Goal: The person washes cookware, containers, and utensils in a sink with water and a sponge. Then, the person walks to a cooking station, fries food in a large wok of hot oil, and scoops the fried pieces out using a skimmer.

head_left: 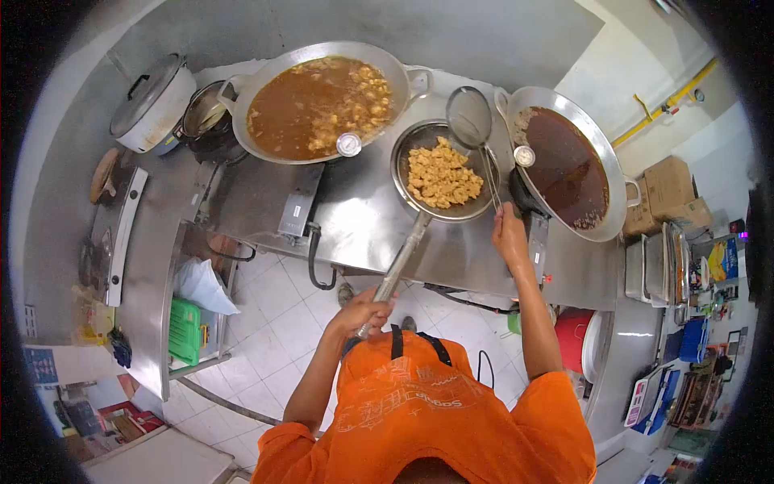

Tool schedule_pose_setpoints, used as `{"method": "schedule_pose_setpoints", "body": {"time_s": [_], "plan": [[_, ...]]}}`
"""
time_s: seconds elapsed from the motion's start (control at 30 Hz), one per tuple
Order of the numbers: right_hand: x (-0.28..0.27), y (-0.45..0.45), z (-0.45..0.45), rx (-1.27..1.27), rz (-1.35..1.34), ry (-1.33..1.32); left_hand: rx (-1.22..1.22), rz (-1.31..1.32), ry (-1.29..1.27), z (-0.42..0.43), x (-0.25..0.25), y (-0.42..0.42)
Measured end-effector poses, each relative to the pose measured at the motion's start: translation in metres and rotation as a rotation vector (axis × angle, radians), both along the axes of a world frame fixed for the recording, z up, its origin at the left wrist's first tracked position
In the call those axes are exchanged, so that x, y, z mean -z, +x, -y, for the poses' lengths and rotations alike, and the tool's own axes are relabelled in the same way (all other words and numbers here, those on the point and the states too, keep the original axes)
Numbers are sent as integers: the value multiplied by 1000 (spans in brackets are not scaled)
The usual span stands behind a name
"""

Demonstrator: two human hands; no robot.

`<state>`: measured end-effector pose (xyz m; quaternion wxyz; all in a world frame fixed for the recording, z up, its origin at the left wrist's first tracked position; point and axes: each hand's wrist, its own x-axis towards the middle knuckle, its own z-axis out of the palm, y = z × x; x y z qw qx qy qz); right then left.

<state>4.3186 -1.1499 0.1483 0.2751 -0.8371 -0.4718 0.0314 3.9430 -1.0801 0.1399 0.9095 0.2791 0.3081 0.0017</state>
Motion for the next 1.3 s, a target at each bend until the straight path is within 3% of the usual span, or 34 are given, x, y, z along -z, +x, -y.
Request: {"method": "schedule_pose_setpoints", "body": {"time_s": [0.2, 0.3, 0.4, 0.5, 0.6, 0.73, 0.8, 0.9, 1.03, 1.1, 1.17, 1.3], "plan": [[-3, -46, -9, 47, -2, 139, 125, 6, -29, -50, 7, -29], [-9, -62, -22, 146, -11, 60, 203, 4, 110, -75, 46, -22], [-21, -79, -34, 203, -20, 54, 275, 92, 39, -101, 39, -16], [-60, -103, -55, 259, -108, 51, 297, 119, 3, -122, 39, -22], [-99, -110, -93, 156, -141, 114, 295, 94, -9, -134, 43, -32], [-130, -88, -180, -43, 105, -25, 186, 54, 53, -151, 61, -46], [-109, -50, -222, -213, 366, -60, 177, -29, 156, -163, 71, -62], [-67, 19, -272, -324, 639, -316, 68, -171, 324, -174, 116, -95], [-157, -22, -270, -282, -37, -726, -231, -374, 282, -164, 147, -188], [-194, -44, -270, -112, -448, -952, -486, -249, 127, -141, 167, -243], [-183, -39, -269, -164, -746, -907, -448, -650, 175, -121, 194, -276], [-144, -32, -270, -268, -1066, -787, -462, -857, 149, -81, 252, -323]]}}
